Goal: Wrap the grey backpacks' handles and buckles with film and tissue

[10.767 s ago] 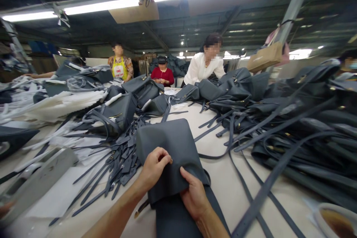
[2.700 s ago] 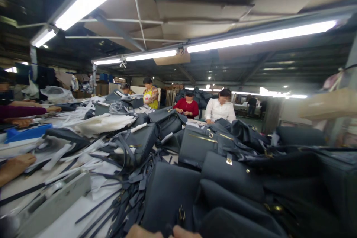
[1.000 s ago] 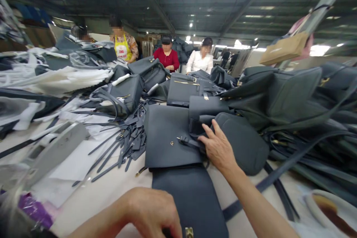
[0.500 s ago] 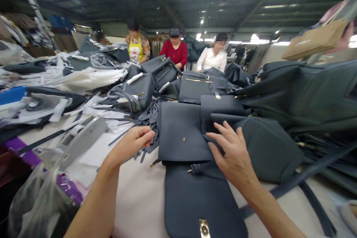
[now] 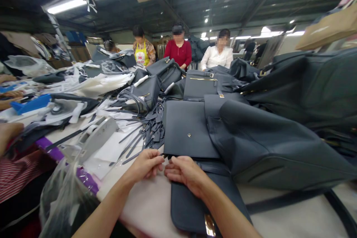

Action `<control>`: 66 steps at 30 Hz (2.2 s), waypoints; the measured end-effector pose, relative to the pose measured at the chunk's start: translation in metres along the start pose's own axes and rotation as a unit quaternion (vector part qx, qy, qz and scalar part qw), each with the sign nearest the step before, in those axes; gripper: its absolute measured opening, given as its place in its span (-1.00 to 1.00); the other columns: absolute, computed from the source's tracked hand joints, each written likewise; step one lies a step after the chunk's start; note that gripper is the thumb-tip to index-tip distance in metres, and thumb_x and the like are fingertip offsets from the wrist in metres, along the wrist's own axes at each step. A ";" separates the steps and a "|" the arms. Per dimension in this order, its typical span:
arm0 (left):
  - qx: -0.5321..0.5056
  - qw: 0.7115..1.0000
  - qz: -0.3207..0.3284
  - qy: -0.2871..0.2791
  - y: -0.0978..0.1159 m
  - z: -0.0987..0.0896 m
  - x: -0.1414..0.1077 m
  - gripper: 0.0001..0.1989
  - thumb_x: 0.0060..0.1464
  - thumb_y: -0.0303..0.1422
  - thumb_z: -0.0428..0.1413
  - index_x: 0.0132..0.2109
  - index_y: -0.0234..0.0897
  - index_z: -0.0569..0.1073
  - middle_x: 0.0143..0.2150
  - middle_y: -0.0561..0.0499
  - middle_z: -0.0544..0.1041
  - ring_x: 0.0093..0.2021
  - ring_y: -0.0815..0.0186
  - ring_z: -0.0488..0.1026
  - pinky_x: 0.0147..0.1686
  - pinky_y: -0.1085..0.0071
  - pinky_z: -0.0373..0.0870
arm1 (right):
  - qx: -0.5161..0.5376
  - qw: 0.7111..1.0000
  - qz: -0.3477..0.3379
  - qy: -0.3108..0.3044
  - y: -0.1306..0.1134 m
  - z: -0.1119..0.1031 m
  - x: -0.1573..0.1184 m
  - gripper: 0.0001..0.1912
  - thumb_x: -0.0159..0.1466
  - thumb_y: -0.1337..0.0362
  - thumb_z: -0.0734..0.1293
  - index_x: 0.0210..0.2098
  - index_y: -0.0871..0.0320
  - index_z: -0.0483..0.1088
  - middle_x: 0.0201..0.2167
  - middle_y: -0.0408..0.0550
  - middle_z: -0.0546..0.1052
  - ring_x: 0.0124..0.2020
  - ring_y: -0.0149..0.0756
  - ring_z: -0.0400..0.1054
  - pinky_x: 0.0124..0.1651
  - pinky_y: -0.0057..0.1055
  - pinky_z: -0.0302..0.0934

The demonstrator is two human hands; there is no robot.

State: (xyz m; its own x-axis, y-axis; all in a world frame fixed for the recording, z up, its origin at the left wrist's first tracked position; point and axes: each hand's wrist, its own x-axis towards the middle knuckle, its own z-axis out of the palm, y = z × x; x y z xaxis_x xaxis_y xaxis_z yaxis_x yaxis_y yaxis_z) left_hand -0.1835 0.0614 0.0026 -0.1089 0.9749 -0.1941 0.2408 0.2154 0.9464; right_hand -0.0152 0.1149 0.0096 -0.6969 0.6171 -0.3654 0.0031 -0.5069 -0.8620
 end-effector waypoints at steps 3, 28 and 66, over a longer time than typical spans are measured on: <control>-0.078 0.996 -0.019 -0.048 0.002 0.001 -0.004 -0.63 -0.10 -0.04 0.15 -0.43 -0.29 0.37 -0.54 0.02 0.51 -0.64 0.42 0.38 -0.64 0.53 0.27 | 0.083 0.996 -0.019 -0.005 0.006 0.011 0.014 -0.57 -0.05 0.01 0.56 -0.44 0.25 0.46 -0.46 -0.01 0.57 -0.41 -0.34 0.49 -0.24 -0.42 0.38; -0.151 0.986 -0.072 -0.020 -0.012 0.012 -0.012 -0.60 -0.03 -0.01 0.16 -0.39 -0.29 0.37 -0.65 0.09 0.49 -0.75 0.47 0.33 -0.78 0.62 0.15 | 0.199 0.979 -0.031 0.019 0.018 0.010 0.030 -0.61 -0.16 0.16 0.64 -0.44 0.25 0.54 -0.43 -0.03 0.62 -0.44 -0.35 0.50 -0.31 -0.45 0.45; 0.104 0.992 0.075 0.004 -0.007 0.009 -0.046 -0.83 0.11 -0.32 0.01 -0.42 -0.23 0.24 -0.48 0.14 0.24 -0.43 0.36 0.18 -0.39 0.45 0.12 | 0.189 0.981 -0.029 0.030 0.019 0.008 0.030 -0.57 -0.19 0.14 0.64 -0.42 0.24 0.52 -0.43 -0.02 0.65 -0.42 -0.36 0.50 -0.28 -0.43 0.45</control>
State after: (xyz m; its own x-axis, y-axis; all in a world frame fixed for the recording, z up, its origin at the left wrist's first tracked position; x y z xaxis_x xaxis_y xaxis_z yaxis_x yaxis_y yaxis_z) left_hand -0.1717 0.0159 0.0030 -0.0654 0.9965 -0.0527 0.4479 0.0765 0.8908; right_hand -0.0419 0.1186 -0.0153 -0.6439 0.6807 -0.3494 -0.3104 -0.6498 -0.6938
